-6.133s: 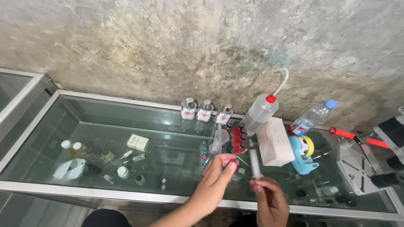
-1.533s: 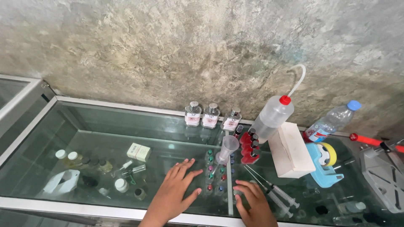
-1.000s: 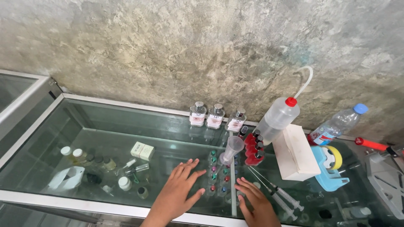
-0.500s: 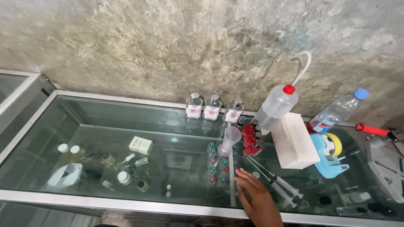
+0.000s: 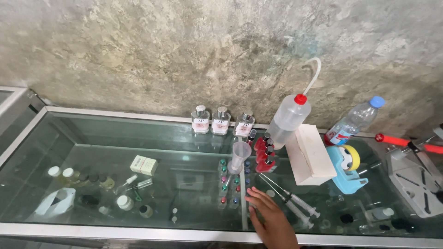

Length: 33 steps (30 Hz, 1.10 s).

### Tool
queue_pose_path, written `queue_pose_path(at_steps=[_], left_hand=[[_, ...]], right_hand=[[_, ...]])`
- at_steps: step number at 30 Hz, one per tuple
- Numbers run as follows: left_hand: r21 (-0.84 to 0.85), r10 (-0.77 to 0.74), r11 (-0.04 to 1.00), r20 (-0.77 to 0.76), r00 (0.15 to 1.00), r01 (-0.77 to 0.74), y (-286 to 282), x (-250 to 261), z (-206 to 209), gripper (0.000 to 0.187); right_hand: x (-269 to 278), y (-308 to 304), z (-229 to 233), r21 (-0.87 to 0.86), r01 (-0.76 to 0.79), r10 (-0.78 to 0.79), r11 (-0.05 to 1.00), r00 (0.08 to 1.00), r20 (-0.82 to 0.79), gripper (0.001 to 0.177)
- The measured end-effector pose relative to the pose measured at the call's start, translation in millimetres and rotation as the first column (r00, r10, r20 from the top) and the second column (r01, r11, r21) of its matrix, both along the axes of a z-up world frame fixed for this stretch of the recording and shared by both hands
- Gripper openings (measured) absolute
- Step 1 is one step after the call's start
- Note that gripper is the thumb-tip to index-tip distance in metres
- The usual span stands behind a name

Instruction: The person draws liquid from a large bottle into a syringe and transfers it into a plastic container and smaller perfume bottles by hand.

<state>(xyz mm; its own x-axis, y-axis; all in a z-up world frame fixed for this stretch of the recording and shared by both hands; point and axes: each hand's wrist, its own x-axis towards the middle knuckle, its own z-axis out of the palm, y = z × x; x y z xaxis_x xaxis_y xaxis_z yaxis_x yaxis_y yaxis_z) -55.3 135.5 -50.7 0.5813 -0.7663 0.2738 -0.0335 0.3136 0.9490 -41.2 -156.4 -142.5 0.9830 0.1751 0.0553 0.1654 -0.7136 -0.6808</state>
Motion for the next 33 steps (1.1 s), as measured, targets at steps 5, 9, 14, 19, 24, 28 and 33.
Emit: queue_pose_path(at_steps=[5,9,14,19,24,28,33], left_hand=[[0.061,-0.210,0.974,-0.099,0.973,0.217,-46.3,37.3,24.9,0.060],[-0.359,0.814,0.560,0.407,0.414,-0.747,-76.3,87.0,18.3,0.049],[0.231,0.707,0.480,0.470,0.529,-0.846,-78.8,141.9,-66.9,0.048],[0.440,0.242,0.606,0.692,0.680,-0.663,-81.2,152.8,-87.3,0.067],[0.426,0.204,0.587,0.746,0.634,-0.689,-83.2,150.9,-92.7,0.043],[0.390,0.208,0.557,0.789,0.578,-0.733,-85.9,152.9,-98.9,0.035],[0.363,0.224,0.542,0.807,0.547,-0.758,-87.0,149.5,-96.1,0.034]], right_hand=[[-3.7,2.1,-0.8,0.064,0.050,-0.058,0.997,0.989,0.134,0.033],[-2.3,7.7,20.0,0.045,0.030,-0.032,0.999,0.999,0.038,0.035],[-20.2,5.9,22.4,0.052,0.095,-0.108,0.994,0.846,0.522,0.020],[-32.2,-45.6,21.9,-0.191,0.449,-0.260,0.873,0.758,0.598,0.034],[-47.1,-59.9,10.1,-0.418,0.481,-0.218,0.771,0.815,0.537,0.034],[-51.0,-58.4,8.9,-0.404,0.482,-0.235,0.777,0.818,0.525,0.029],[-46.0,-57.5,26.7,-0.325,0.364,-0.154,0.873,0.837,0.525,0.024]])
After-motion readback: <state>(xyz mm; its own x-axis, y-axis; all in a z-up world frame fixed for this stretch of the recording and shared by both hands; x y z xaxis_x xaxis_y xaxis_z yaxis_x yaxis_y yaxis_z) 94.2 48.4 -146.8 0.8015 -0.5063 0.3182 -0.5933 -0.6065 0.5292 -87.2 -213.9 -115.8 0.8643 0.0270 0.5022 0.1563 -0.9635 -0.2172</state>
